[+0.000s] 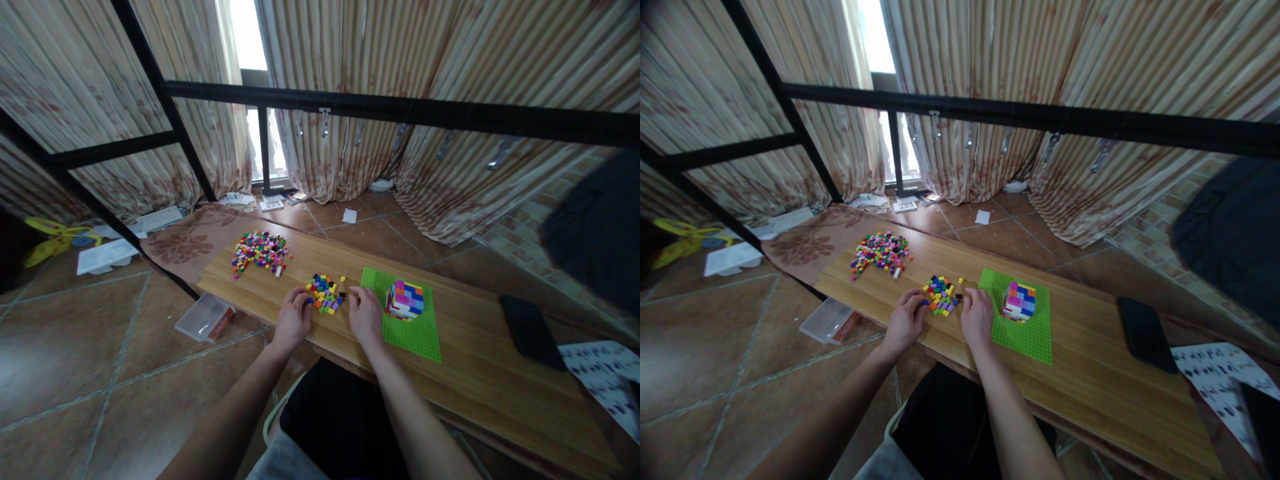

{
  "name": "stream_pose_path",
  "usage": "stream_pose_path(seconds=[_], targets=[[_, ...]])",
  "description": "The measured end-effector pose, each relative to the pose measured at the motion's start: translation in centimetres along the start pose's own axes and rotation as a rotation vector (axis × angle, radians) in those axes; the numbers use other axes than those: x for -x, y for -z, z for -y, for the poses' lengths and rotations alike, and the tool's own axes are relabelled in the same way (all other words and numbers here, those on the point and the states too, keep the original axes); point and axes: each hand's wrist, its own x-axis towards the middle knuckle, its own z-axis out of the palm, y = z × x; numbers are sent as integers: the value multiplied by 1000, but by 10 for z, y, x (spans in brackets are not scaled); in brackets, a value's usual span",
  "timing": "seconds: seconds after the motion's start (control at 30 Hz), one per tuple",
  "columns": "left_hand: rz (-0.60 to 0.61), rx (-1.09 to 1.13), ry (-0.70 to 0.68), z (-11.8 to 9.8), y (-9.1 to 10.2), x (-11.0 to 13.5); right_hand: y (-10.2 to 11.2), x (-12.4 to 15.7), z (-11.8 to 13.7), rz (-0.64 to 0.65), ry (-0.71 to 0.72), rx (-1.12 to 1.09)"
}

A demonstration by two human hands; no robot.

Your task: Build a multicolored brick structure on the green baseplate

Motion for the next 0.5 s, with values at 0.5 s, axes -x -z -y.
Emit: stream_pose_path(seconds=[0.5], targets=[[-2, 1, -23, 0, 3, -1, -2, -24, 18, 8, -40, -57]])
